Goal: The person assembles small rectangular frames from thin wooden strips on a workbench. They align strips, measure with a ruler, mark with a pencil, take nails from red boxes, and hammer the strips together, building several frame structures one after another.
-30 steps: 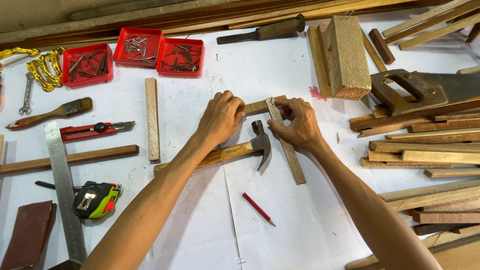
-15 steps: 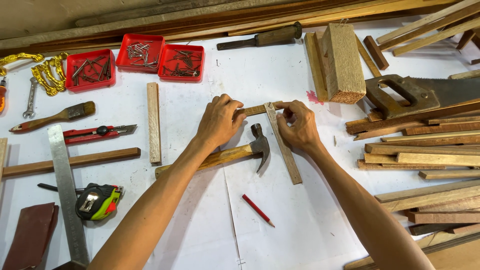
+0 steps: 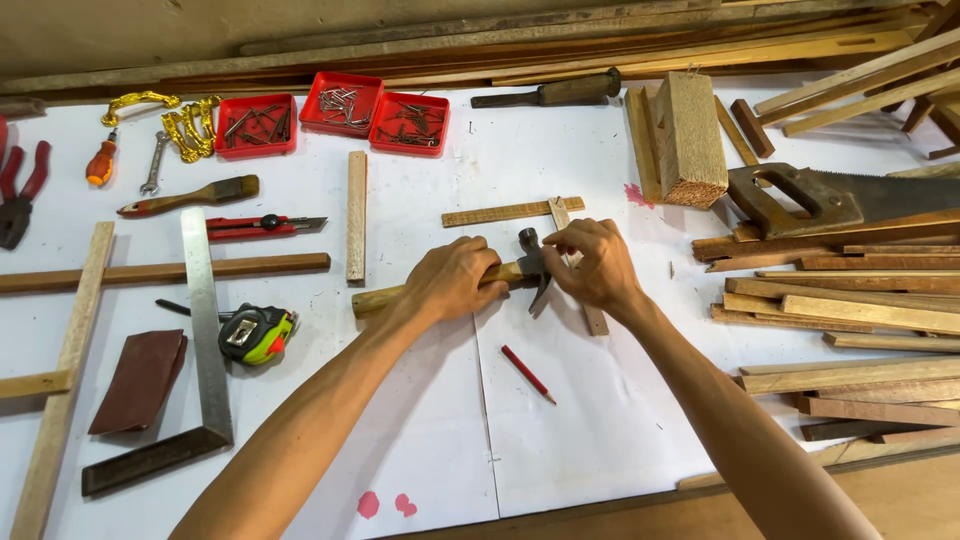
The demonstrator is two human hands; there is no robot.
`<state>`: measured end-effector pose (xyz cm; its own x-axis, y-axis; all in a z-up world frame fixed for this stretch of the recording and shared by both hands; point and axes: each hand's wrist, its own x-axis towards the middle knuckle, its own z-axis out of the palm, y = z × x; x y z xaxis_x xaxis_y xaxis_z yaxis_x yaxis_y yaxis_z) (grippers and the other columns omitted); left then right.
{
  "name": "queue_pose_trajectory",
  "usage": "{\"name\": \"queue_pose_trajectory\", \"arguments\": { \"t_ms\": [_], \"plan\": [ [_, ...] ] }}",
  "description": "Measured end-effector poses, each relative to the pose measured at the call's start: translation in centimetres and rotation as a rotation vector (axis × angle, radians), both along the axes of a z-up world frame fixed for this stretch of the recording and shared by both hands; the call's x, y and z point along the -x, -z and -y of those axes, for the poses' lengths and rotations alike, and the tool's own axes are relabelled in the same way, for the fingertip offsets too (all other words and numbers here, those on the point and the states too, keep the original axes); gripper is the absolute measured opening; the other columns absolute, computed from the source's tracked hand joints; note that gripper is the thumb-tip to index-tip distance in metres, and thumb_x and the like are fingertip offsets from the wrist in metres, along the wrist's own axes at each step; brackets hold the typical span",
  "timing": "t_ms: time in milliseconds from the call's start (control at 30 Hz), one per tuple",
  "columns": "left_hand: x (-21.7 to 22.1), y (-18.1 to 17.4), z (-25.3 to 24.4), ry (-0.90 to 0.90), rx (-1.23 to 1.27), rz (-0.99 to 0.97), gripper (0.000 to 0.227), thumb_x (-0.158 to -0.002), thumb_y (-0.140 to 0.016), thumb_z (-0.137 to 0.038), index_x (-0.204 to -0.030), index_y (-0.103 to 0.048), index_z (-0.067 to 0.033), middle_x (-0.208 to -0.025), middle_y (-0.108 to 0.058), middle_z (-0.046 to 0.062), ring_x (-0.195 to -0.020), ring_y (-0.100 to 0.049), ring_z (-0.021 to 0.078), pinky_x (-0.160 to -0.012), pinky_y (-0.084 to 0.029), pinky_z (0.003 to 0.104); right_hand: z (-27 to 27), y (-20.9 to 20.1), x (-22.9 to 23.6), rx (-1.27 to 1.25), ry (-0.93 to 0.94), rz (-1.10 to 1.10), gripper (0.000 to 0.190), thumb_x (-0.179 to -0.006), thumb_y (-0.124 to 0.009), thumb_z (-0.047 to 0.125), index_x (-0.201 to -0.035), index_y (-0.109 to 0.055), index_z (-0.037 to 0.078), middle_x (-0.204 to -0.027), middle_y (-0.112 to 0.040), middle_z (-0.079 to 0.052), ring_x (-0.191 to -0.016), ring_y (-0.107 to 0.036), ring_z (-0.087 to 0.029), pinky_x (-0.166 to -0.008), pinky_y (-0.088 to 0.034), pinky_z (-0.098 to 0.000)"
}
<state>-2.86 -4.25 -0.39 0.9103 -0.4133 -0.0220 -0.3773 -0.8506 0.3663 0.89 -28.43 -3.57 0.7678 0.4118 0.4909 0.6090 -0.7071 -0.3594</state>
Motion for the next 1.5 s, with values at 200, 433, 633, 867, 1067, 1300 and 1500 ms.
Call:
{"name": "queue_pose_trajectory", "arguments": {
  "t_ms": [200,433,633,867,1067,1300,1500],
  "plan": [
    [2.7,-0.1,-3.2,-0.16,0.003,0.127,0.034,-0.089,-0.072,-0.036,-0.1,-0.07,-0.0043,-0.103,-0.065,0.009,-0.1,-0.065,0.0279,-0.081,-0.056,0.045,-5.3,-0.9,4.3,-0.024,-0.136,-0.044,0.027,-0.085,-0.074,0.017,-0.109,-0.077,0.005,-0.113,-0.071,-0.01,-0.078,-0.07,-0.025,-0.07,-0.056,-0.0382],
    [7.9,-2.0,-8.1,-0.374,-0.051,-0.011,0.036,-0.089,-0.073,-0.039,-0.093,-0.073,-0.0034,-0.098,-0.068,0.011,-0.095,-0.068,0.0297,-0.08,-0.056,0.046,-11.2,-2.7,7.4,-0.033,-0.356,-0.276,0.029,-0.088,-0.072,0.021,-0.113,-0.076,0.007,-0.132,-0.061,-0.014,-0.074,-0.072,-0.029,-0.071,-0.06,-0.0405],
    [10.0,0.0,-9.4,-0.423,0.066,0.089,0.036,-0.087,-0.075,-0.036,-0.096,-0.072,-0.0012,-0.097,-0.069,0.015,-0.091,-0.07,0.034,-0.077,-0.057,0.049,-12.9,-1.6,7.6,0.055,-0.379,-0.199,0.023,-0.088,-0.071,0.02,-0.105,-0.079,0.008,-0.129,-0.065,-0.011,-0.077,-0.073,-0.027,-0.073,-0.061,-0.0392],
    [11.5,-0.2,-12.5,-0.298,0.127,0.231,0.035,-0.092,-0.072,-0.037,-0.094,-0.073,-0.0019,-0.096,-0.069,0.013,-0.091,-0.069,0.0318,-0.076,-0.055,0.047,-14.4,-3.0,7.7,0.191,-0.35,-0.013,0.02,-0.083,-0.075,0.019,-0.1,-0.079,0.008,-0.113,-0.072,-0.009,-0.094,-0.07,-0.025,-0.083,-0.057,-0.0402],
    [14.9,-1.2,-20.7,-0.35,0.014,0.42,0.028,-0.09,-0.074,-0.033,-0.096,-0.075,-0.0061,-0.091,-0.069,0.011,-0.086,-0.067,0.0295,-0.08,-0.049,0.047,-22.5,-6.2,7.5,0.256,-0.465,0.127,0.023,-0.088,-0.075,0.025,-0.104,-0.078,0.008,-0.111,-0.073,-0.008,-0.107,-0.067,-0.026,-0.095,-0.052,-0.0422],
    [24.1,-1.7,-31.6,-0.594,0.014,0.459,0.026,-0.087,-0.076,-0.031,-0.098,-0.075,-0.007,-0.095,-0.072,0.013,-0.093,-0.068,0.0337,-0.086,-0.049,0.047,-38.1,-8.8,11.0,0.345,-0.745,0.188,0.034,-0.086,-0.072,0.029,-0.113,-0.076,0.009,-0.118,-0.071,-0.01,-0.114,-0.062,-0.03,-0.101,-0.047,-0.0448],
    [31.6,-1.9,-37.5,-0.818,-0.125,0.352,0.031,-0.086,-0.076,-0.03,-0.106,-0.074,-0.0069,-0.099,-0.072,0.014,-0.094,-0.068,0.032,-0.085,-0.046,0.05,-48.5,-8.4,14.7,0.407,-0.945,0.275,0.034,-0.089,-0.07,0.033,-0.116,-0.074,0.012,-0.118,-0.07,-0.01,-0.119,-0.061,-0.028,-0.109,-0.043,-0.0424]
  ]
}}
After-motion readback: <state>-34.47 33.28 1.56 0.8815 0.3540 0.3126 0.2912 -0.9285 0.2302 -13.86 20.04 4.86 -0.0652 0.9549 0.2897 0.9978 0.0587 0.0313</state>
